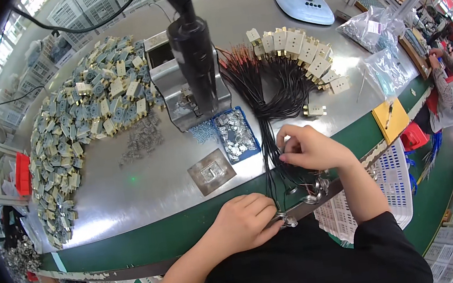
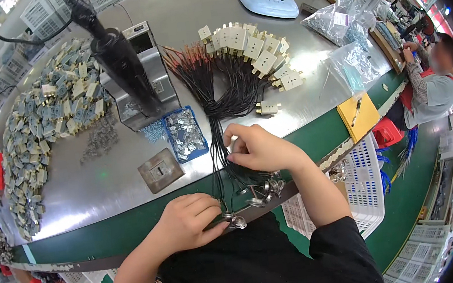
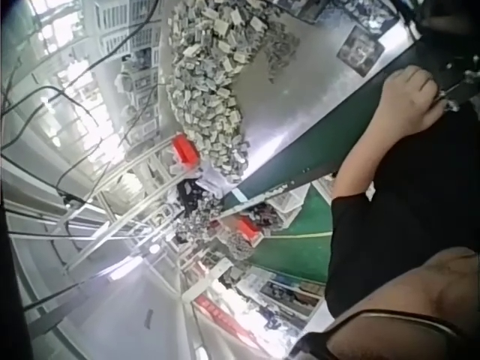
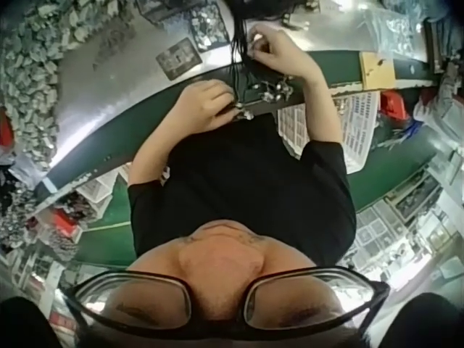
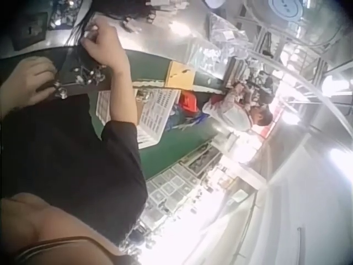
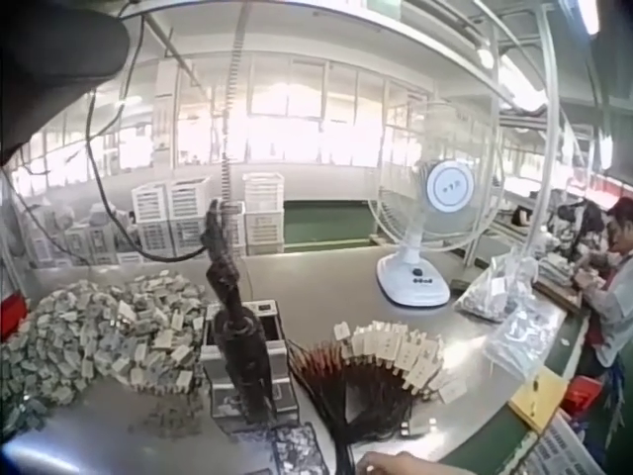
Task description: Assembling electronic parts and wiring harnesses using a power tool at a manufacturing workstation.
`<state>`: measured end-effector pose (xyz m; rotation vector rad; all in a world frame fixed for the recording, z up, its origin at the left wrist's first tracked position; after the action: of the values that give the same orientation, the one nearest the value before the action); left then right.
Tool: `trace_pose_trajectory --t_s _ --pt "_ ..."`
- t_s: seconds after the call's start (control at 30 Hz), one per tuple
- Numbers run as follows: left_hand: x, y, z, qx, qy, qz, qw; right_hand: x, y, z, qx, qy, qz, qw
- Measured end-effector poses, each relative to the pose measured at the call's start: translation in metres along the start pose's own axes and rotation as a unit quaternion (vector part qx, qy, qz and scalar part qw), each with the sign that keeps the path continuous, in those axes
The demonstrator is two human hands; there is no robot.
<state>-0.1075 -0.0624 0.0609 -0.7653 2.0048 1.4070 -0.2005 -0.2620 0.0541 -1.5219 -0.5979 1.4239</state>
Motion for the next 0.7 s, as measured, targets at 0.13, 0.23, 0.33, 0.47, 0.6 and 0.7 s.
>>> trace_pose_trajectory --t_s 0.13,0.23,0.33,0.47,0.6,0.7 --pt "-0.007 -0.002 0.002 -0.019 0.030 0.058 0.998 -0.015 0.018 -0.003 0.077 0.067 -0.220 0.970" --pt "-0.019 -0.004 0.003 -0.037 0.050 0.105 0.992 -0.033 0.012 0.000 0.106 0.095 -0.299 0.943" --pt "-0.032 -0.009 0.001 -0.053 0.078 0.133 0.987 -0.023 0.002 -0.003 0.067 0.079 -0.422 0.901" --pt "-0.045 -0.037 0.008 -0.195 0.147 0.331 0.911 -0.005 -0.039 -0.014 0.013 -0.045 -0.221 0.974" --pt "-0.038 -0.033 0.001 -0.217 0.055 0.388 0.894 -0.006 -0.034 -0.018 -0.005 -0.003 -0.118 0.993" --pt "-0.024 -0.026 -0.008 -0.205 0.006 0.469 0.859 0.004 -0.022 -0.014 -0.048 -0.006 -0.330 0.943"
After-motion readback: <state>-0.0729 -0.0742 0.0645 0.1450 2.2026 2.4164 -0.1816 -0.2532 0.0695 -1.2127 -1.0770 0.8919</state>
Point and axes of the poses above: each hand's wrist, its own z-axis away from the middle knuckle, its own x-axis out of the palm, y = z × x, the point moved 6 cm from there along -z, towards the middle knuckle, and after that the axes turned 7 degrees about -x, right-handed, at the moved point
